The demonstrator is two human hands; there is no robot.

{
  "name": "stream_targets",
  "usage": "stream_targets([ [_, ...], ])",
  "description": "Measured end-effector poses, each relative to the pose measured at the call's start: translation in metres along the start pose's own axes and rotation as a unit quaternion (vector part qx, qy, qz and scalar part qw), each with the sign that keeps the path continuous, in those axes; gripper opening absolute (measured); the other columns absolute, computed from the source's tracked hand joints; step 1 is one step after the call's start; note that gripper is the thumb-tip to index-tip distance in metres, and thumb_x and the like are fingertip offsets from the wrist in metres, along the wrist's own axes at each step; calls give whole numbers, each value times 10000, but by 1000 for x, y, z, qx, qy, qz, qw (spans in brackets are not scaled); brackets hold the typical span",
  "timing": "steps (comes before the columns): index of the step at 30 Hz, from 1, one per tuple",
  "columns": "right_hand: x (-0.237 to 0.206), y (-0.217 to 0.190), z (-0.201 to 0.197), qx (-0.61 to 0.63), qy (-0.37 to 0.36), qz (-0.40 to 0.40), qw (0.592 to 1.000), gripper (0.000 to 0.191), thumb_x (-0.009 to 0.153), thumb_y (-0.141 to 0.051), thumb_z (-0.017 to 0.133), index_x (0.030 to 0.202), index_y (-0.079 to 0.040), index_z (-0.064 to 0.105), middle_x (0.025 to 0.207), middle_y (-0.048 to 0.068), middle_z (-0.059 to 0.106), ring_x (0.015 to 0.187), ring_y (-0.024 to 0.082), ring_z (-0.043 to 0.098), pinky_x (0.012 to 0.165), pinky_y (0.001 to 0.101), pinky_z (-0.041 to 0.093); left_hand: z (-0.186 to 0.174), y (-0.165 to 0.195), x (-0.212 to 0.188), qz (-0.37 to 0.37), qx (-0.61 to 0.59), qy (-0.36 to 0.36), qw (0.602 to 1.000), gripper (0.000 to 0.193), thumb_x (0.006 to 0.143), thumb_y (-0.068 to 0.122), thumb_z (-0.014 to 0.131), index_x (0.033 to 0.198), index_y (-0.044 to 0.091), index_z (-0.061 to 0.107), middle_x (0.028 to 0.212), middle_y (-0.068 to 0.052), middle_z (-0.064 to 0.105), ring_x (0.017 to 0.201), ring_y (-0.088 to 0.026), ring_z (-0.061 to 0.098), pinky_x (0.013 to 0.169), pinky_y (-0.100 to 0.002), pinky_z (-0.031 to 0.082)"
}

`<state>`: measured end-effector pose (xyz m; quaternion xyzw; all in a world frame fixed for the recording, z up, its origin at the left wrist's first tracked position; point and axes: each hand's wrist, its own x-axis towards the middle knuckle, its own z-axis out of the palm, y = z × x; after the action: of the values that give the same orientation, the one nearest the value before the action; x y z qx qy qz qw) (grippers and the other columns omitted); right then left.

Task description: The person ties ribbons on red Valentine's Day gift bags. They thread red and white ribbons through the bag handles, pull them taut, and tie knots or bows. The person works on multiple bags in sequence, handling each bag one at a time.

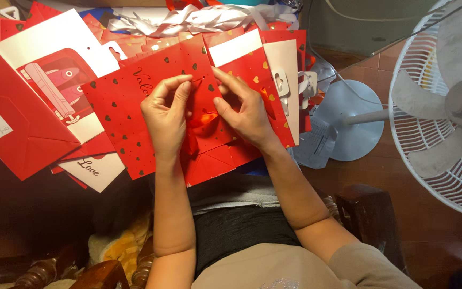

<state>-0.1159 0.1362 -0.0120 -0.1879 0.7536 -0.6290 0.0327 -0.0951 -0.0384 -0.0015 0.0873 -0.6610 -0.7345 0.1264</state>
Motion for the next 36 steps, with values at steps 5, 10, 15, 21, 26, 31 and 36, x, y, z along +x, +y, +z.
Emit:
stream_targets([
  [5,4,2,2,-66,1,-22,998,525,971,-82,679,1472,-6,543,1150,123,686,1040,189,637,1014,327,512,0,2,2,11,21,9,1000,115,1036,105,693,1092,24,752,905,15,728,670,-3,557,537,-176,415],
  [10,5,1,0,-68,-11,-26,997,526,978,-84,658,1481,-5,529,1113,112,654,1026,187,623,971,316,526,11,2,-1,115,117,39,986,74,1051,55,710,1097,9,746,935,-24,702,786,-68,608,697,-231,491],
  [15,2,-1,1,-67,-13,-49,996,521,975,-70,658,1477,-9,532,1092,114,646,1009,195,613,951,319,522,17,4,-6,211,230,72,947,64,1041,29,706,1102,18,722,996,-79,711,901,-164,710,800,-290,569],
  [21,0,-3,4,-77,-9,-52,996,522,952,-54,659,1460,-8,552,1027,106,615,960,195,592,909,312,513,16,5,-10,228,266,80,933,76,1036,24,711,1112,26,715,1020,-99,709,913,-201,723,805,-314,582],
  [26,-5,-5,-1,-20,-31,-114,993,500,939,-23,590,1439,-15,567,1178,112,624,1093,193,598,1020,318,488,12,3,-17,270,282,51,919,101,1028,16,719,1129,23,711,1046,-102,663,920,-205,695,810,-319,573],
  [31,0,-2,-1,30,-14,-66,997,315,997,24,549,1291,12,663,1185,93,671,1043,141,638,952,281,525,14,-6,-18,123,94,5,988,47,1027,-3,696,1072,-4,709,1016,-48,638,781,-76,645,650,-225,575],
  [36,4,0,7,77,20,-2,997,165,1007,-9,658,1169,16,679,1055,60,711,964,112,669,872,253,548,13,-14,-16,104,42,-19,994,49,1031,-5,696,1076,-14,714,1021,-35,649,806,-70,650,676,-229,582],
])
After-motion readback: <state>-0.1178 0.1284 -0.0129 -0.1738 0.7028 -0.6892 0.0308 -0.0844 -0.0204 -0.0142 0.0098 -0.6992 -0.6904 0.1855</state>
